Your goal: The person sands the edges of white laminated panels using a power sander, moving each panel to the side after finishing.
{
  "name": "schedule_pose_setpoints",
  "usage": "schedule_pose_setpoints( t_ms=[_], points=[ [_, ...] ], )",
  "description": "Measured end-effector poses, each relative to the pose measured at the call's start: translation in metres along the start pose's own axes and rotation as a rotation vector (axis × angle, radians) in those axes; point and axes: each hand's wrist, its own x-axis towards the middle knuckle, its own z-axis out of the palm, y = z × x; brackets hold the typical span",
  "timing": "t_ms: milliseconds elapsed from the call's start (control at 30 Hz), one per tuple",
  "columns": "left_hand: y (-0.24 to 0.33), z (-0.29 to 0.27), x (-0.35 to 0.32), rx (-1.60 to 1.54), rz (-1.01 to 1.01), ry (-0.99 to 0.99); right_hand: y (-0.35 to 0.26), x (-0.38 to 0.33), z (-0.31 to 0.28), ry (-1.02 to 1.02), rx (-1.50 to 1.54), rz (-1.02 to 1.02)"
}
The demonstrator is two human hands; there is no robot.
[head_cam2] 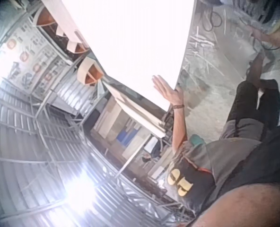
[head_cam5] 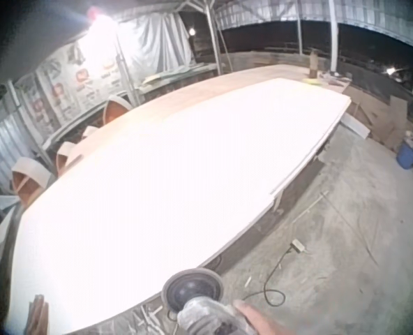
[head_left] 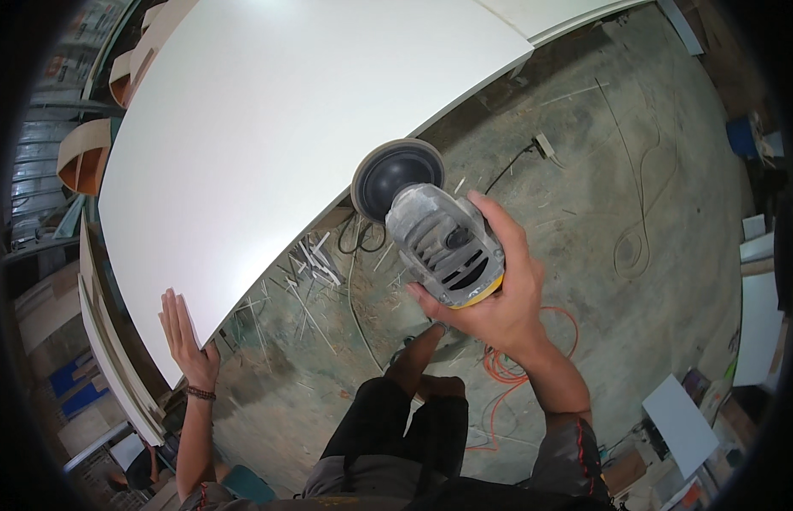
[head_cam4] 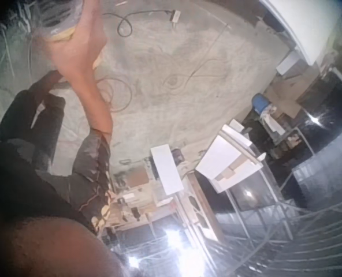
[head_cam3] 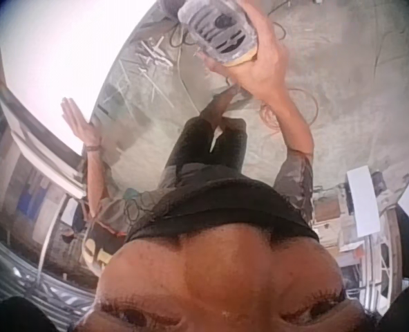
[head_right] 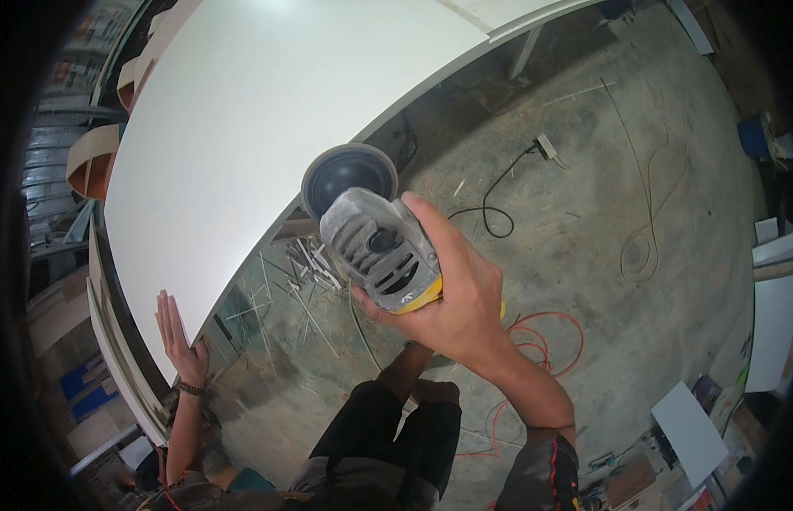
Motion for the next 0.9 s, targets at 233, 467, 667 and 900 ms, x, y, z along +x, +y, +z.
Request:
schedule_pose_setpoints(
  t_ms=[233,467,667,900],
  points=[
    [-0.004,0.001,-0.001,0.004,0.004,0.007,-0.003,0.005,-0.004,0.046,-0.037,0.02],
    [-0.004,0.0,0.003,0.005,-0.006,0.002,0.014,0.014,-0.018,0.158,0.075,0.082],
    [-0.004,-0.002,0.009,0.012,0.038,-0.014,0.023,0.02,-0.042,0.284,0.175,0.295],
    [-0.019,-0.002,0.001,-0.002,0.094,-0.029,0.025,-0.003,-0.072,0.421,0.196,0.411]
  ],
)
